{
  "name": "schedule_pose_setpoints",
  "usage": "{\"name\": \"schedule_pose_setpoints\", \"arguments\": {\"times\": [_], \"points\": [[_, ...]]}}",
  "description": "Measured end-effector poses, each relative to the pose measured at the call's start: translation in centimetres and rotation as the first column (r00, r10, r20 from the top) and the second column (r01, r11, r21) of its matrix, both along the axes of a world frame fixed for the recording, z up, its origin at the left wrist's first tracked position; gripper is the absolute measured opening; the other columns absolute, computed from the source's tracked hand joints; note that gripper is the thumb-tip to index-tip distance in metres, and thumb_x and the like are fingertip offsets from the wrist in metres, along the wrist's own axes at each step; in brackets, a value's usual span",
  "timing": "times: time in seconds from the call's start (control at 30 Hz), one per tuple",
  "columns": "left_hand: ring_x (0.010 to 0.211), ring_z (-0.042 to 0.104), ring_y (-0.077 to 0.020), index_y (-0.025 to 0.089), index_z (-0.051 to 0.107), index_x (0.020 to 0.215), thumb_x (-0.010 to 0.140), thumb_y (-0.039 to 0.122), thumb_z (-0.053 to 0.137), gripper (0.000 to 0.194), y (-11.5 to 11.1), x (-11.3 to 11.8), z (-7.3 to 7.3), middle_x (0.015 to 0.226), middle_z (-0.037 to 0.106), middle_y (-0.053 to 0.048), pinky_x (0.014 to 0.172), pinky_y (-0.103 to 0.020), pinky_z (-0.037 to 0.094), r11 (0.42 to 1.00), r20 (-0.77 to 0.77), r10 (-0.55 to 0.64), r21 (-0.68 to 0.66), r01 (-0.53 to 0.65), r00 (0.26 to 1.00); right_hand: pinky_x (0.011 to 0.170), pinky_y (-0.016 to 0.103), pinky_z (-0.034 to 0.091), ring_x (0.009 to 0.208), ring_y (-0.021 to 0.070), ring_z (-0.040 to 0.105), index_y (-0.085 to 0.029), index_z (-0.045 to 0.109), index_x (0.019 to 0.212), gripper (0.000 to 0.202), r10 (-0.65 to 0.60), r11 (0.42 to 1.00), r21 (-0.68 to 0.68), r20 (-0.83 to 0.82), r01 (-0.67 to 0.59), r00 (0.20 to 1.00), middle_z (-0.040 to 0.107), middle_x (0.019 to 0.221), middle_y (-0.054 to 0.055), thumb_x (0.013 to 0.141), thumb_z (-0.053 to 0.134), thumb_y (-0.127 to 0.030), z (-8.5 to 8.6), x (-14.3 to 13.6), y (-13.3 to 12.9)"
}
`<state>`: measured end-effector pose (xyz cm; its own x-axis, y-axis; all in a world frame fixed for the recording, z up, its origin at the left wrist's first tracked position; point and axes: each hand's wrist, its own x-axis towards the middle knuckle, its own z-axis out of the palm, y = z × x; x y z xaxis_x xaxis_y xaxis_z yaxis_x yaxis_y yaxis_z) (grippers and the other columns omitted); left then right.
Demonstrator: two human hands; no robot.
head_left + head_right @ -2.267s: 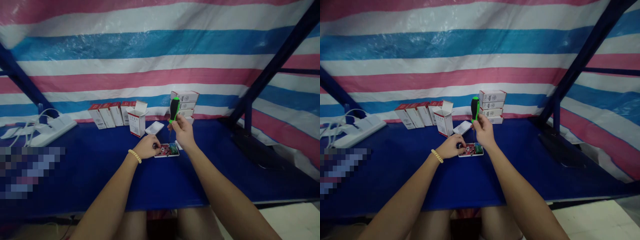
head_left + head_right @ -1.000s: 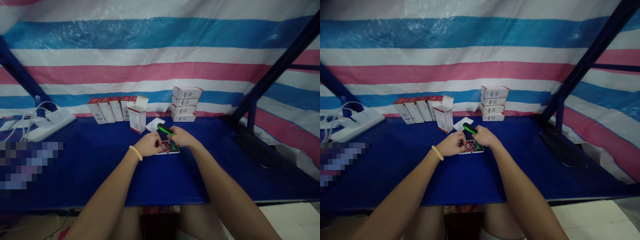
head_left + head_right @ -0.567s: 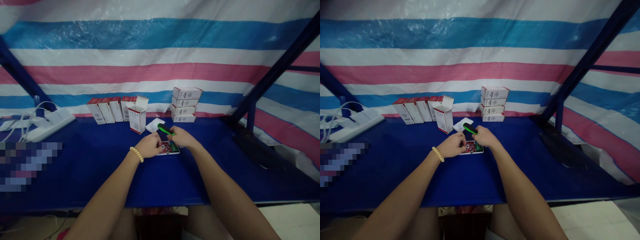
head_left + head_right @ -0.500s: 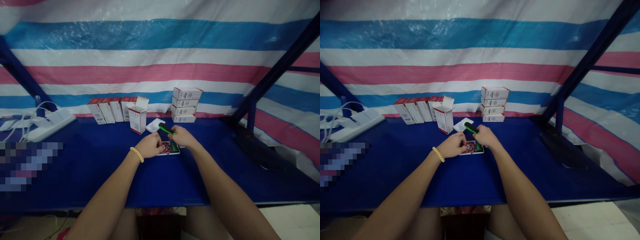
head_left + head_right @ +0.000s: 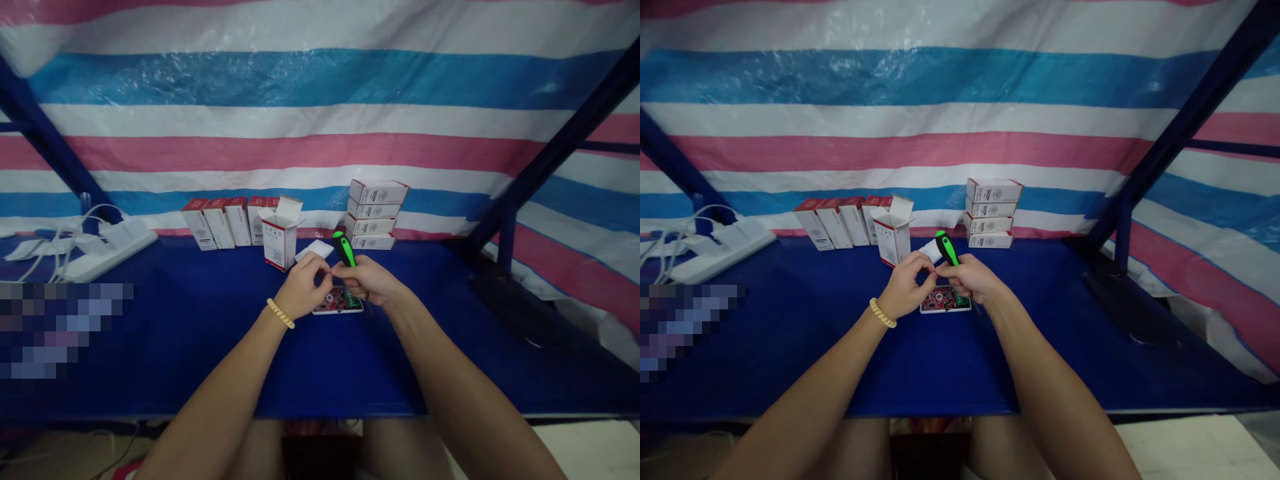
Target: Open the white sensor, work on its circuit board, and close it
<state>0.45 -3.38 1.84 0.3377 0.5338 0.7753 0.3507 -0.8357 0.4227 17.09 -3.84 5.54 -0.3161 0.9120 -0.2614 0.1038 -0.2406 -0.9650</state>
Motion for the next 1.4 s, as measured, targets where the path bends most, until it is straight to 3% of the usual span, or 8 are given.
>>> {"name": "schedule_pose_setpoints", "arguments": {"times": [0.13, 0.23, 0.37, 0.47, 0.87, 1.03, 1.2, 1.4], "points": [[0.085, 0.056, -0.0162, 0.017, 0.056, 0.087, 0.086, 0.014, 0.053, 0.005, -0.1, 0.1, 0.0, 0.088, 0.056, -0.004, 0.075, -0.031, 0.048, 1.0, 0.002, -0.007, 0.019, 0.007, 1.0, 0.037, 0.021, 0.011, 0.035, 0.003, 0.018, -0.018, 0.054, 0.073, 0.021, -0.041, 0.999, 0.012, 0.002, 0.041, 0.999, 0.03, 0.041, -0.01, 0.066, 0.069, -0.031, -0.3, 0.3, 0.4], [0.08, 0.056, -0.0145, 0.017, 0.059, 0.096, 0.086, 0.016, 0.056, 0.011, -0.1, -0.1, -0.1, 0.093, 0.058, -0.005, 0.072, -0.029, 0.049, 1.0, -0.018, 0.01, -0.024, -0.01, 1.0, 0.04, 0.022, 0.017, 0.038, 0.0047, 0.025, -0.017, 0.059, 0.072, 0.018, -0.187, 0.978, 0.132, 0.214, 0.161, 0.959, 0.036, 0.044, -0.007, 0.067, 0.067, -0.033, -0.8, 1.2, 1.4], [0.075, 0.055, -0.0135, 0.018, 0.061, 0.098, 0.084, 0.015, 0.057, 0.014, 0.3, -0.6, -0.3, 0.094, 0.058, -0.004, 0.07, -0.029, 0.049, 0.992, -0.078, 0.081, -0.092, -0.088, 0.994, 0.059, 0.026, 0.039, 0.066, 0.0163, 0.058, -0.015, 0.069, 0.077, 0.018, -0.509, 0.854, 0.457, 0.636, 0.248, 0.58, 0.063, 0.067, 0.007, 0.071, 0.063, -0.031, -1.6, 3.2, 3.1], [0.073, 0.054, -0.0135, 0.018, 0.062, 0.096, 0.083, 0.016, 0.057, 0.014, 0.6, -0.9, -0.6, 0.093, 0.059, -0.004, 0.071, -0.03, 0.049, 0.981, -0.135, 0.12, -0.137, -0.139, 0.984, 0.069, 0.029, 0.043, 0.084, 0.0229, 0.064, -0.016, 0.073, 0.092, 0.028, -0.477, 0.872, 0.473, 0.767, 0.125, 0.429, 0.069, 0.083, 0.011, 0.077, 0.058, -0.035, -2.5, 4.2, 4.0], [0.075, 0.058, -0.0158, 0.017, 0.065, 0.096, 0.083, 0.021, 0.056, 0.016, 0.8, -1.1, -0.8, 0.099, 0.061, -0.005, 0.075, -0.033, 0.05, 0.943, -0.385, 0.113, -0.25, -0.221, 0.916, 0.069, 0.026, 0.042, 0.084, 0.0201, 0.064, -0.021, 0.074, 0.098, 0.031, -0.347, 0.893, 0.437, 0.821, -0.108, 0.454, 0.071, 0.086, 0.01, 0.078, 0.059, -0.039, -4.2, 3.3, 4.2], [0.089, 0.062, -0.0218, 0.017, 0.066, 0.101, 0.079, 0.024, 0.059, 0.024, 0.7, -1.6, -0.5, 0.105, 0.063, -0.007, 0.082, -0.037, 0.05, 0.931, -0.502, 0.053, -0.288, -0.225, 0.863, 0.07, 0.027, 0.042, 0.084, 0.0213, 0.065, -0.02, 0.072, 0.103, 0.043, -0.472, 0.858, 0.51, 0.732, 0.064, 0.491, 0.071, 0.086, 0.009, 0.078, 0.055, -0.051, -4.1, 4.2, 4.6], [0.103, 0.059, -0.028, 0.016, 0.06, 0.117, 0.068, 0.042, 0.073, 0.057, 0.6, -2.1, -0.2, 0.115, 0.06, -0.01, 0.09, -0.042, 0.047, 0.913, -0.548, -0.069, -0.372, -0.169, 0.834, 0.076, 0.027, 0.045, 0.095, 0.0232, 0.065, -0.015, 0.068, 0.108, 0.042, -0.556, 0.829, 0.491, 0.673, 0.268, 0.488, 0.071, 0.097, 0.012, 0.072, 0.06, -0.036, -4.0, 5.1, 5.2], [0.109, 0.056, -0.0324, 0.016, 0.06, 0.119, 0.058, 0.052, 0.079, 0.074, 0.9, -2.2, -0.5, 0.117, 0.06, -0.013, 0.093, -0.046, 0.045, 0.893, -0.582, -0.134, -0.422, -0.157, 0.802, 0.081, 0.028, 0.045, 0.098, 0.0238, 0.064, -0.015, 0.068, 0.106, 0.04, -0.595, 0.802, 0.512, 0.642, 0.307, 0.484, 0.07, 0.097, 0.012, 0.076, 0.057, -0.037, -3.5, 5.4, 5.2]]}}
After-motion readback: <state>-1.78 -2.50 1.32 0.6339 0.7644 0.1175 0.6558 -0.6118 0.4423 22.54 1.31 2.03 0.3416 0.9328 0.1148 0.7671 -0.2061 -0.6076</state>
